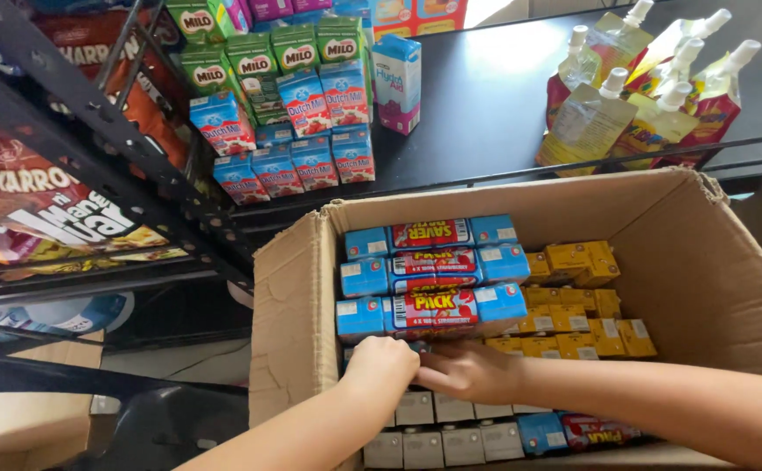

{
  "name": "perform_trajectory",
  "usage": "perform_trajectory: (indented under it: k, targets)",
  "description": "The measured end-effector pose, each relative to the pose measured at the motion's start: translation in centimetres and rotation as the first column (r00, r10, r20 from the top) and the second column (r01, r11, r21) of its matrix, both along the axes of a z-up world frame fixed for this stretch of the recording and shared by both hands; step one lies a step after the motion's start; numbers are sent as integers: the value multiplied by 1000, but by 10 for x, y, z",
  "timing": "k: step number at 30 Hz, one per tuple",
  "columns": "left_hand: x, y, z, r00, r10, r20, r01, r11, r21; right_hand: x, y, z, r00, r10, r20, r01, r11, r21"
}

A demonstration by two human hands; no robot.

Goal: Organize various beverage and snack items on store shelves from a cardboard box.

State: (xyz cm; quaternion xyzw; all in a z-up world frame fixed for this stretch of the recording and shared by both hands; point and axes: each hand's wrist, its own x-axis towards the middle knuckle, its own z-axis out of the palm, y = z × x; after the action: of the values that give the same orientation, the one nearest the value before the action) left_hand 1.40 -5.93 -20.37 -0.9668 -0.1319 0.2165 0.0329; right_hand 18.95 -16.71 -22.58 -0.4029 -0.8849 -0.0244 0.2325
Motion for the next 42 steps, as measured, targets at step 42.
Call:
perform_trajectory:
  k: [42]
  targets:
    - [-13,-7,44,970,-29,-239,-100,856,-507,-10,-9,97,978,-207,25,85,290,-953]
